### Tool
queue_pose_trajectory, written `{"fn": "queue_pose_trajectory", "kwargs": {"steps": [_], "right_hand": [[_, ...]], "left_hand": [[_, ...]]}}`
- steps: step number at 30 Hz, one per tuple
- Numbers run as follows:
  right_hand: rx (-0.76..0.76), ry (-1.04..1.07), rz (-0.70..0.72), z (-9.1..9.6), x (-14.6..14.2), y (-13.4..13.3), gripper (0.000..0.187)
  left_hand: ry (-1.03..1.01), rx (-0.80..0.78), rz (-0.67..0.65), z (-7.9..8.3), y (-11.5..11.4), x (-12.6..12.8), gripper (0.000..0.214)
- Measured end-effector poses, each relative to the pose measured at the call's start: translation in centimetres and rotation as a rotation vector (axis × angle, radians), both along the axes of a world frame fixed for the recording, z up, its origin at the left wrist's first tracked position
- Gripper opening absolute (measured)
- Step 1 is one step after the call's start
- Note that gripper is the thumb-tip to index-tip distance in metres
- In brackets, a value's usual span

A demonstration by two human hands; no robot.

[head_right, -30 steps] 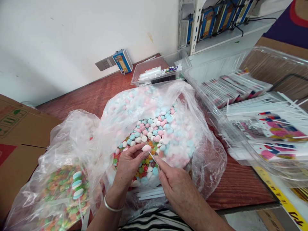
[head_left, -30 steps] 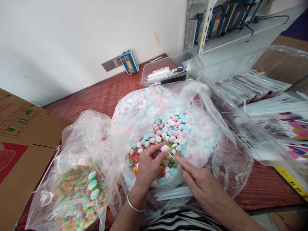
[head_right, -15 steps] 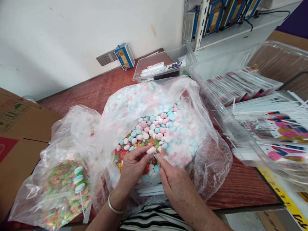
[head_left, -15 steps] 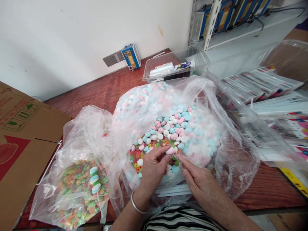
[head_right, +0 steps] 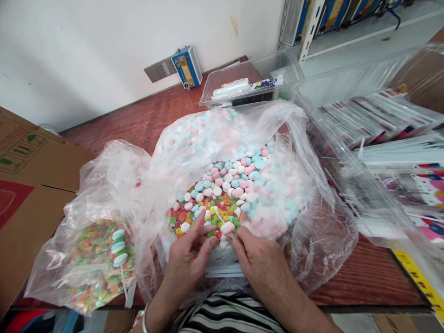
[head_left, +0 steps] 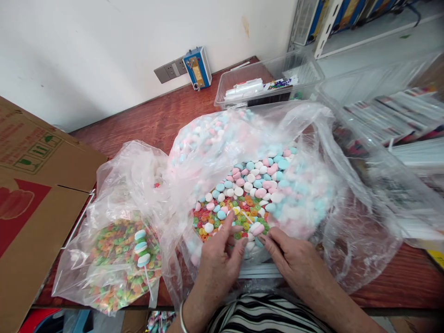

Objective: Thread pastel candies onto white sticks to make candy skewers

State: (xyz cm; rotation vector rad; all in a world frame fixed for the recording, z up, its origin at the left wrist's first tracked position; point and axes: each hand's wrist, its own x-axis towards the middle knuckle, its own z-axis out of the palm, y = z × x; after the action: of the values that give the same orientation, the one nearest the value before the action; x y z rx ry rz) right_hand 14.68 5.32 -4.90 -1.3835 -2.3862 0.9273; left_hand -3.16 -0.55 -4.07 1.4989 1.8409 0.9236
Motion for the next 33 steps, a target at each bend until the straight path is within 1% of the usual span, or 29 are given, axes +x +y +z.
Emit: {"fn": "queue_pose_trajectory", "kwargs": {"steps": [3, 5, 7, 10, 13, 16, 18, 20, 24, 27, 31, 33], "right_hand": [[0.034, -0.07, -0.011, 0.2, 0.2, 0.7, 0.034], [0.04, -0.107, -0.006, 0.3, 0.2, 1.0, 0.03], [0.039, -0.132, -0.016, 0.5, 0.2, 1.3, 0.029], [0.051, -0.148, -0.046, 0.7, 0.4, 1.7, 0.03], [0.066, -0.144, -0.059, 0.7, 0.7, 1.8, 0.03], [0.073, -0.126, -0.069, 0.6, 1.0, 1.7, 0.03], [0.072, -0.113, -0.072, 0.6, 1.0, 1.5, 0.03], [0.055, -0.096, -0.065, 0.5, 1.0, 1.4, 0.029], [0.0, -0.05, -0.02, 0.6, 0.9, 1.1, 0.028], [-0.012, -0.07, -0.01, 0.7, 0.7, 1.0, 0.027], [-0.032, -0.061, -0.014, 0.7, 0.5, 1.0, 0.028], [-0.04, -0.043, -0.019, 0.6, 0.5, 1.0, 0.028]], "left_hand": [[0.167, 0.119, 0.057, 0.3, 1.0, -1.9, 0.026], [0.281, 0.173, 0.048, 0.1, 2.0, -2.7, 0.021], [0.383, 0.202, 0.018, -0.2, 3.2, -2.9, 0.022], [0.484, 0.234, -0.047, -0.7, 4.8, -2.4, 0.023], [0.528, 0.233, -0.125, -0.8, 6.3, -1.4, 0.024], [0.558, 0.202, -0.189, -0.8, 7.4, -0.5, 0.018], [0.558, 0.184, -0.199, -0.8, 7.8, -0.1, 0.014], [0.522, 0.182, -0.181, -0.9, 7.9, 0.0, 0.012], [0.379, 0.176, -0.093, -0.9, 7.5, -0.3, 0.008], [0.28, 0.138, -0.042, -0.7, 7.1, -0.4, 0.009], [0.199, 0.074, -0.058, -0.5, 6.7, -0.1, 0.009], [0.191, 0.062, -0.096, -0.3, 6.6, 0.0, 0.01]]}}
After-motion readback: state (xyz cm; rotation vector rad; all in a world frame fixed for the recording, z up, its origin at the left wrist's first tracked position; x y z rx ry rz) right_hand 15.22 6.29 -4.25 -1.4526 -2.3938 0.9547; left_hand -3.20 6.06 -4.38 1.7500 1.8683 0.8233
